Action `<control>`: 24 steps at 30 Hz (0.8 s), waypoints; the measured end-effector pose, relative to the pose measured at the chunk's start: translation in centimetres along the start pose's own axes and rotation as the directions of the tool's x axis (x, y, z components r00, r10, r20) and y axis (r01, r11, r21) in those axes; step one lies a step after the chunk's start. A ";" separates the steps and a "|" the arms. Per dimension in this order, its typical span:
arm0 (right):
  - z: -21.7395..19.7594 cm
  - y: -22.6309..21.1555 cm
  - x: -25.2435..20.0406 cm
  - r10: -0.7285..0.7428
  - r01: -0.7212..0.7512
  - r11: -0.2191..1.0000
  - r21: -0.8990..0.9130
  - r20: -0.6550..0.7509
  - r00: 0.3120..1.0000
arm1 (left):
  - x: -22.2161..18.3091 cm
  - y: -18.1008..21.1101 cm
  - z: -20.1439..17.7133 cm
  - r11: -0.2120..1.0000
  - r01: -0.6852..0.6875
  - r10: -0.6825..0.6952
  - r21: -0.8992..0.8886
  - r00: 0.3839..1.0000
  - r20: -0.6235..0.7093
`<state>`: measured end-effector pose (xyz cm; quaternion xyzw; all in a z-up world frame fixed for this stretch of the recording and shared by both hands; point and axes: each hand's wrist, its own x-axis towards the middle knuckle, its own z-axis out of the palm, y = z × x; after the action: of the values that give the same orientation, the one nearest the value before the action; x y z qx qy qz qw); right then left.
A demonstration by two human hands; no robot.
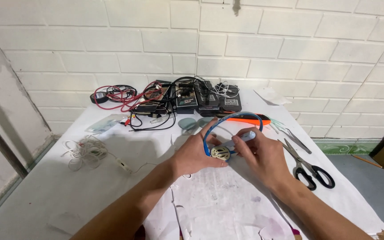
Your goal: The person repairs a blue headphone set on a workbench. They hold the earpiece and use a small screwdriver-like tool to pry and work on the speaker housing, then handle the headphone wires and cut a wire with scissors.
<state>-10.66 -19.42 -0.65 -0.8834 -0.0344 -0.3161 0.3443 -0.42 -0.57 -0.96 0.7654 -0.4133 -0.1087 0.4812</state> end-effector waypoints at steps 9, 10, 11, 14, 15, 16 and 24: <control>0.0 1.9 -0.2 -0.023 0.022 0.999 -0.039 -0.036 0.999 | -0.6 1.5 -0.2 0.999 0.046 -0.046 -0.011 0.999 -0.002; 0.2 1.6 -0.1 -0.026 0.024 0.999 -0.038 -0.037 0.999 | -0.6 1.5 -0.2 0.999 0.045 -0.045 -0.009 0.999 -0.004; 0.5 1.3 0.0 -0.044 0.044 0.999 -0.010 -0.046 0.998 | -0.6 1.5 -0.2 0.999 0.046 -0.047 -0.020 0.999 -0.010; 0.9 1.1 0.0 -0.058 0.059 0.998 0.036 -0.044 0.997 | -0.3 0.7 -0.1 0.999 0.035 -0.036 -0.033 0.999 -0.006; 1.0 1.3 -0.1 -0.050 0.052 0.997 0.052 -0.037 0.998 | -0.1 0.3 -0.1 0.999 0.021 -0.021 -0.035 1.000 0.006; 0.8 1.5 -0.1 -0.051 0.053 0.997 0.051 -0.039 0.998 | -0.3 0.6 0.0 0.999 0.018 -0.018 -0.035 1.000 0.006; 1.8 1.0 -0.2 0.118 -0.119 0.993 -0.014 -0.059 0.991 | -0.3 2.1 0.1 0.987 0.114 -0.115 -0.114 0.993 -0.006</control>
<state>-9.57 -19.03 -2.40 -0.8774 0.0311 -0.3207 0.3555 -1.79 -0.77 0.67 0.7600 -0.3587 -0.1547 0.5194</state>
